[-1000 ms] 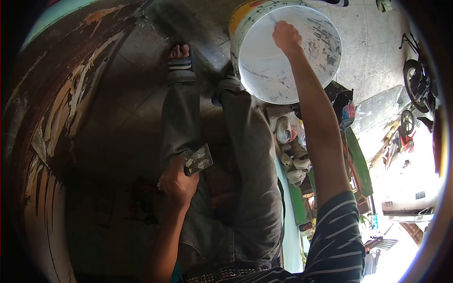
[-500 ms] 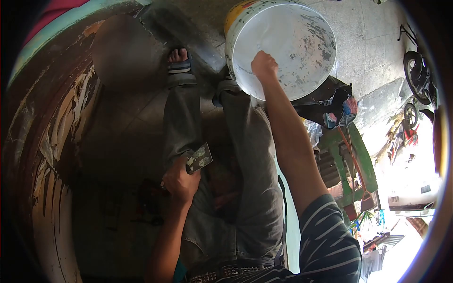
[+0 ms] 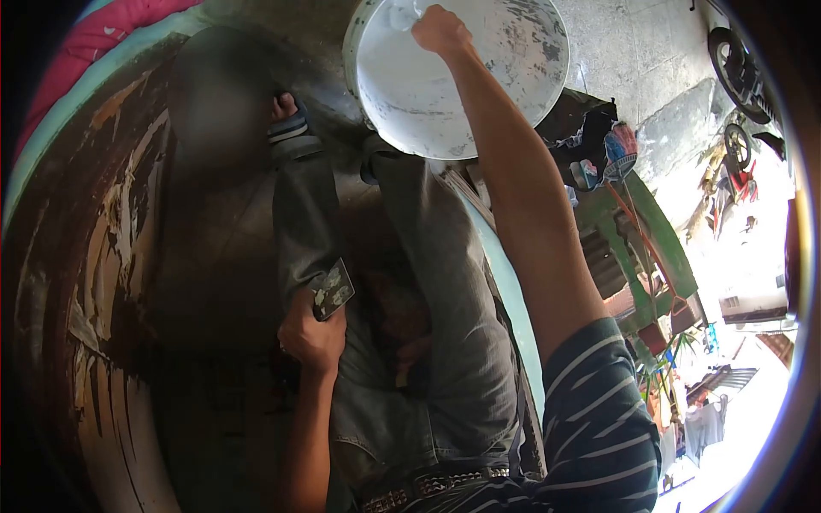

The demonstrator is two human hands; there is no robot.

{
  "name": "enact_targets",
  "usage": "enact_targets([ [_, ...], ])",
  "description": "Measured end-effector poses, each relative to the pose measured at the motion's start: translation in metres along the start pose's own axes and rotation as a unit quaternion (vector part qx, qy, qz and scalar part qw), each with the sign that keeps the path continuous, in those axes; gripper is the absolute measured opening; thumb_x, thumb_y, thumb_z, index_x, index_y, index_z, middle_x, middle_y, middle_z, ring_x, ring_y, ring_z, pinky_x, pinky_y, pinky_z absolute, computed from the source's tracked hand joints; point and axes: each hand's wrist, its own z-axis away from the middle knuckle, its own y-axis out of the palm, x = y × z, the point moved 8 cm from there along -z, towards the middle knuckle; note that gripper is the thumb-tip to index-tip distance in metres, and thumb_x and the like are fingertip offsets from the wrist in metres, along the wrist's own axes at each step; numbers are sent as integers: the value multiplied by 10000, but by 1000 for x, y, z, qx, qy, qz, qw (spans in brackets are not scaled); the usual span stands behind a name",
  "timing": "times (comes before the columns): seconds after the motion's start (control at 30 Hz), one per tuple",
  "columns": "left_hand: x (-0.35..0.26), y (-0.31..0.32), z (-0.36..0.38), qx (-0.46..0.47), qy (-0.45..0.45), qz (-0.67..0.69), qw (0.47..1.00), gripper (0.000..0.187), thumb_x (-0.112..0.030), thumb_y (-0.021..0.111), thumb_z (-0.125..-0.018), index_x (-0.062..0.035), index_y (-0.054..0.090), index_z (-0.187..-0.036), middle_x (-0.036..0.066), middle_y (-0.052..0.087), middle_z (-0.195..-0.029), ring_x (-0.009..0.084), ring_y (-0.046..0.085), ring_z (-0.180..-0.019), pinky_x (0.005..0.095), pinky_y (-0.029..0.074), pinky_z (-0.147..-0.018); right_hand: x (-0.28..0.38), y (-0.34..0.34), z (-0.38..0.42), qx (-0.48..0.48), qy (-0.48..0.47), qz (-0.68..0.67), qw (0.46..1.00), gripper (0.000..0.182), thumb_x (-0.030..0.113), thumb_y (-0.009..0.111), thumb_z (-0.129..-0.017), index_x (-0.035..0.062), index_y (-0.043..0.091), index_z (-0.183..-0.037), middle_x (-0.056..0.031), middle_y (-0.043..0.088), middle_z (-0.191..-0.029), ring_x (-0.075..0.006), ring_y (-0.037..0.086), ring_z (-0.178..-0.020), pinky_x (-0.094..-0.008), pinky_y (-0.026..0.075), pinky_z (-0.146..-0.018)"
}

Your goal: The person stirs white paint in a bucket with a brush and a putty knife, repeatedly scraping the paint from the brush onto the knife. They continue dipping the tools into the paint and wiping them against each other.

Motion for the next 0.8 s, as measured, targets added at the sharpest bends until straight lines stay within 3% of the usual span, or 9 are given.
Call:
enact_targets([
  [0.07, -2, -1, -1, 7, -5, 0, 1000, 198, -132, 735, -633, -55, 588, -740, 141, 610, -665, 355, 607, -613, 414, 467, -544, -20, -5, 2, -43, 9, 9, 999, 312, 177, 529, -789, 39, 629, -1051, -172, 630, -1091, -301, 604, -1041, -410, 494, -855],
  [0.13, -2, -2, -1, 12, -11, -1, 1000, 198, -131, 736, -631, -57, 588, -740, 139, 609, -663, 354, 607, -611, 412, 467, -542, -36, -19, 13, -115, -14, 119, 986, 261, 155, 524, -813, 37, 634, -1018, -163, 652, -1035, -300, 636, -972, -394, 517, -806],
  [0.27, 0, -2, -3, 5, 11, 8, 1000, 203, -127, 741, -626, -56, 594, -748, 136, 616, -668, 345, 614, -614, 406, 475, -548, -67, 0, 28, -80, -24, 181, 980, 209, 135, 505, -834, 70, 675, -936, -150, 677, -946, -296, 662, -901, -364, 531, -768],
  [0.4, -1, -3, -4, 7, 6, 14, 1000, 208, -132, 746, -627, -58, 605, -761, 132, 628, -681, 340, 622, -624, 399, 487, -559, -64, 29, 52, -42, 5, 154, 987, 206, 127, 509, -832, 70, 684, -925, -151, 674, -964, -293, 657, -922, -366, 527, -776],
  [0.5, 6, -2, -2, 9, -12, 0, 1000, 219, -142, 752, -624, -60, 608, -766, 129, 632, -688, 342, 623, -628, 398, 491, -567, -28, 59, 60, 72, -7, 150, 986, 241, 131, 521, -813, 59, 677, -982, -150, 657, -1041, -293, 637, -983, -375, 513, -824],
  [0.6, 2, -5, -5, 12, -10, 4, 1000, 223, -148, 755, -621, -59, 601, -756, 130, 631, -687, 344, 621, -629, 402, 491, -565, 10, 57, 58, 99, -23, 103, 989, 272, 138, 528, -800, 55, 672, -1016, -168, 639, -1084, -308, 619, -1021, -392, 498, -856],
  [0.7, 4, -5, -4, 6, 10, -10, 1000, 190, -114, 753, -638, -68, 604, -745, 89, 621, -683, 297, 617, -585, 369, 486, -528, 23, 40, 30, 83, -72, 65, 992, 349, 178, 518, -781, 39, 646, -1074, -191, 620, -1113, -338, 596, -1052, -420, 471, -896],
  [0.8, 7, -4, -3, -2, 14, 12, 1000, 185, -107, 750, -633, -75, 596, -731, 87, 613, -670, 297, 611, -574, 372, 481, -517, 13, 11, -8, -22, -89, 57, 994, 332, 229, 514, -800, 28, 633, -1036, -214, 633, -1045, -362, 611, -995, -444, 485, -855],
])
